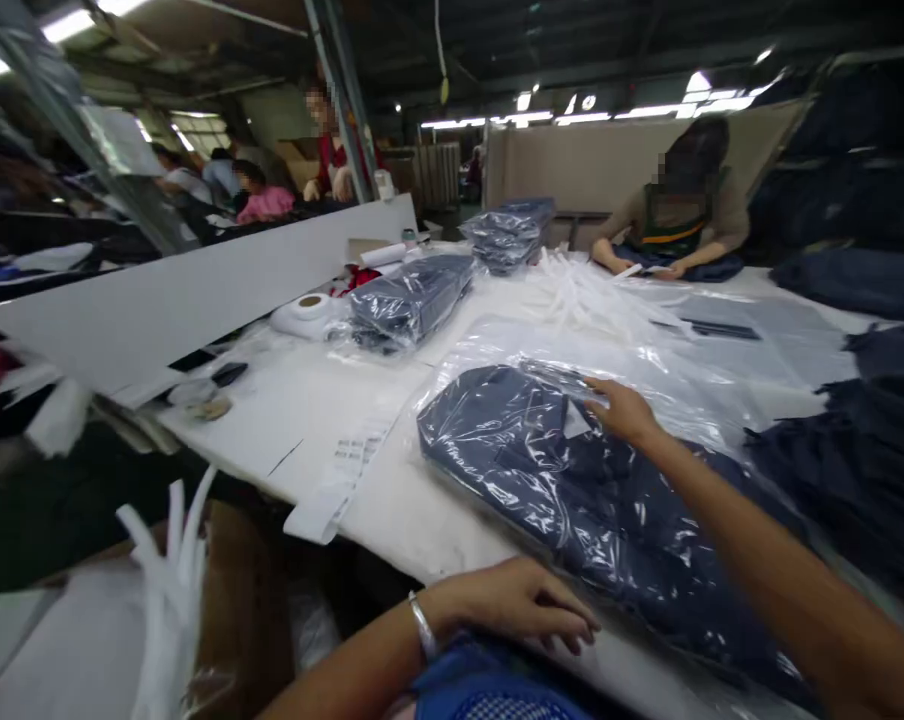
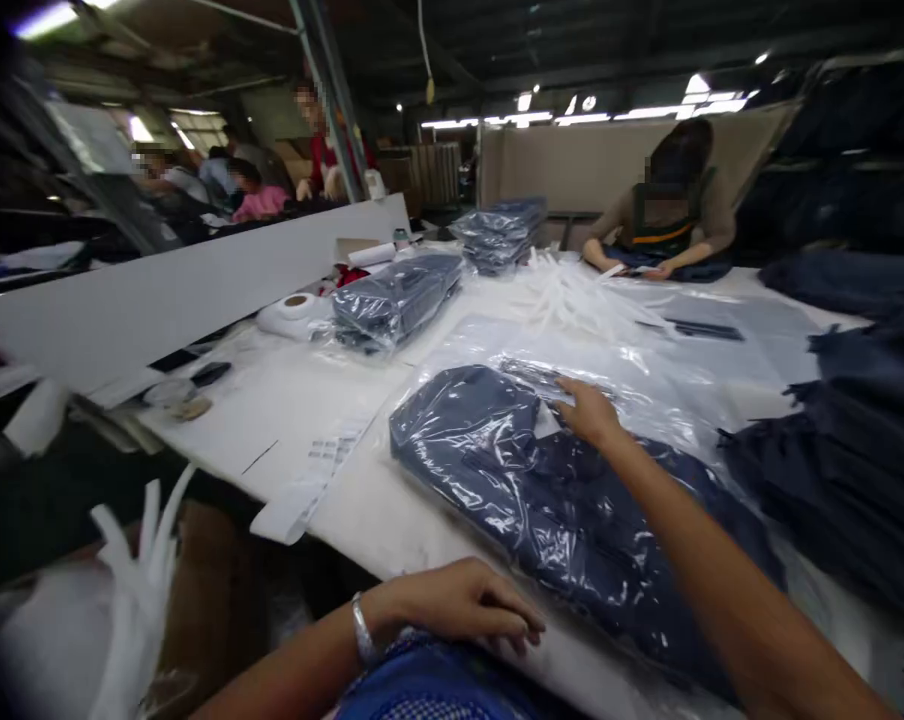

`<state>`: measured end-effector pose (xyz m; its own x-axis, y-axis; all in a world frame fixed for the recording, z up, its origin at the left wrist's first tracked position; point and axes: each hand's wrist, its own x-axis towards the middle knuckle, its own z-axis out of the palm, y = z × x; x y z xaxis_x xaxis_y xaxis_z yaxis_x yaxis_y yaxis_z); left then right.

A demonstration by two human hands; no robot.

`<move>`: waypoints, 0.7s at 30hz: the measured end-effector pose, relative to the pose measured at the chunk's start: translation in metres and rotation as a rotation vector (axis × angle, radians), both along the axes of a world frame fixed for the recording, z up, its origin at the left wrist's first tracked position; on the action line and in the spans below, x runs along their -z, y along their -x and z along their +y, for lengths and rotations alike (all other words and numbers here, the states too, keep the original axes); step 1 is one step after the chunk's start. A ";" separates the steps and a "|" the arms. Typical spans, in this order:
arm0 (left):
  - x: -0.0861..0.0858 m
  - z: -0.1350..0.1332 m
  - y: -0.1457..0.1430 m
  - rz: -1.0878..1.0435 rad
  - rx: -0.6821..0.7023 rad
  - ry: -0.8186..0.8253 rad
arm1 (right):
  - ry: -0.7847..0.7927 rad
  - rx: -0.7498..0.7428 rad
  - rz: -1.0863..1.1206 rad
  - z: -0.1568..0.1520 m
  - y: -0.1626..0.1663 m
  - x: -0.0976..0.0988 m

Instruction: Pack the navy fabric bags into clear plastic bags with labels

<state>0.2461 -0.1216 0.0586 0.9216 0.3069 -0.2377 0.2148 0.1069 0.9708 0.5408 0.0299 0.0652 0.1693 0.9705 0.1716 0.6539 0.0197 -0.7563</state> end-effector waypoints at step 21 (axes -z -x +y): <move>0.079 0.069 0.299 0.780 -1.487 -0.605 | 0.135 -0.691 0.491 -0.101 0.289 0.065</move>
